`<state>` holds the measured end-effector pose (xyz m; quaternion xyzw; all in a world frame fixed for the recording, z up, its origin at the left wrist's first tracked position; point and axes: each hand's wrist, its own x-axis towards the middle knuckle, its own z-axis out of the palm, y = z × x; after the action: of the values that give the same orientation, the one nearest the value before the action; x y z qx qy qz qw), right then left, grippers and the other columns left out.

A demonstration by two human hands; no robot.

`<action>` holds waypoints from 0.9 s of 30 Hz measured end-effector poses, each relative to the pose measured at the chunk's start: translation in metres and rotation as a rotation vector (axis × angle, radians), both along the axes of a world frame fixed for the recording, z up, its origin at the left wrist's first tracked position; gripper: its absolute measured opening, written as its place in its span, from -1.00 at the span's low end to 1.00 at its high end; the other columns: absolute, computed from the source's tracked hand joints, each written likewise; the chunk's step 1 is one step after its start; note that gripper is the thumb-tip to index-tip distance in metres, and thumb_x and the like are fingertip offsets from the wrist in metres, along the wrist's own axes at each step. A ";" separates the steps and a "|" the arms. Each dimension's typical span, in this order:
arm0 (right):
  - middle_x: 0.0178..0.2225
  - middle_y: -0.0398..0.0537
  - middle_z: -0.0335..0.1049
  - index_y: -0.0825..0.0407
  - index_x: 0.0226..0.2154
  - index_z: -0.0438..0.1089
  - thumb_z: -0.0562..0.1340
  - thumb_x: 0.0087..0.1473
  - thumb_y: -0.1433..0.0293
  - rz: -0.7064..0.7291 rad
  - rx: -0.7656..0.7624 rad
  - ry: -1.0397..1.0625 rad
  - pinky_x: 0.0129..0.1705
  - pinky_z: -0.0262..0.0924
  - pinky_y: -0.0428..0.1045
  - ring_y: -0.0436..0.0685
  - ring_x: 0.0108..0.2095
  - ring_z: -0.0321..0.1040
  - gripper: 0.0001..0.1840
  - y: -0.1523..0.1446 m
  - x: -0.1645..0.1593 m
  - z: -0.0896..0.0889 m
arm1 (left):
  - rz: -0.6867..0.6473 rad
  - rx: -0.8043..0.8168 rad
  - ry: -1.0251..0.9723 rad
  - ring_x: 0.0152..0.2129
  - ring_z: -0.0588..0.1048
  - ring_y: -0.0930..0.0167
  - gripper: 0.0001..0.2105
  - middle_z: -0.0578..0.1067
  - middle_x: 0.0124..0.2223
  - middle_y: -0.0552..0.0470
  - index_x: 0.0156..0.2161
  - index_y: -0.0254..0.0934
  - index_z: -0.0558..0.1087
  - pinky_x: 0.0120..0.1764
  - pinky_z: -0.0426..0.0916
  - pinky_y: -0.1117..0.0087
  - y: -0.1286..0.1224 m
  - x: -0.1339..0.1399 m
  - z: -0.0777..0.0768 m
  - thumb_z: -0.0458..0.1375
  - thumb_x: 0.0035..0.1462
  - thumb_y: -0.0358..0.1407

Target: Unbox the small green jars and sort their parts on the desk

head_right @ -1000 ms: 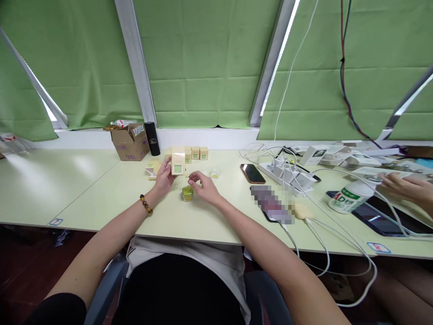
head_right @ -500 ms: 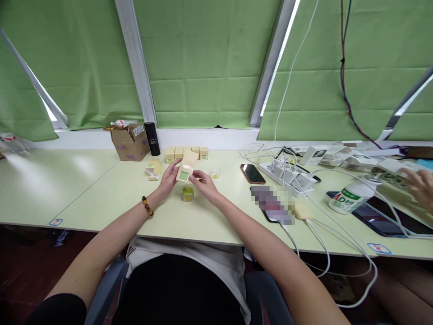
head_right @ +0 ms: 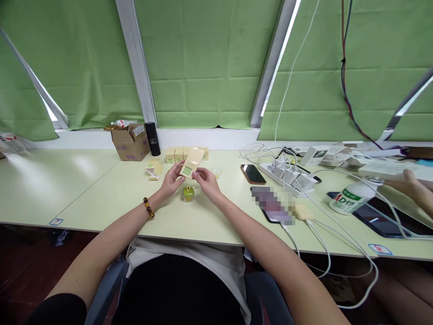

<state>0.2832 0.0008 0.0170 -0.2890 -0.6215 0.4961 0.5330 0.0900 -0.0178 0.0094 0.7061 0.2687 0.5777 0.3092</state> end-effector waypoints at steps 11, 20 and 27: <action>-0.18 0.06 0.63 -0.03 -0.11 0.45 0.45 -0.06 -0.21 -0.012 -0.013 -0.049 0.03 0.42 0.20 0.27 -0.09 0.56 -0.30 0.000 0.000 0.000 | -0.003 -0.009 0.005 0.28 0.40 0.12 -0.42 0.39 0.36 -0.22 0.37 -0.15 0.27 0.18 0.36 0.14 -0.003 -0.001 0.003 0.26 0.32 -0.12; -0.13 0.04 0.64 -0.06 -0.01 0.46 0.48 -0.06 -0.18 0.056 0.007 -0.034 0.16 0.38 0.24 0.28 -0.02 0.56 -0.26 0.000 0.000 -0.003 | -0.001 0.002 -0.009 0.27 0.40 0.12 -0.46 0.41 0.33 -0.20 0.31 -0.16 0.31 0.22 0.32 0.10 -0.005 0.000 0.005 0.27 0.28 -0.15; -0.07 0.09 0.63 -0.04 -0.01 0.47 0.47 -0.05 -0.19 0.023 0.030 -0.068 0.14 0.38 0.24 0.30 -0.01 0.56 -0.26 0.004 0.001 -0.006 | 0.021 0.040 0.012 0.19 0.43 0.19 -0.47 0.44 0.23 -0.18 0.28 -0.18 0.30 0.21 0.33 0.13 -0.003 0.000 0.005 0.22 0.22 -0.33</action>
<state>0.2843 0.0046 0.0108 -0.2906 -0.6499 0.4825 0.5102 0.0900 -0.0208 0.0140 0.7127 0.2663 0.5819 0.2873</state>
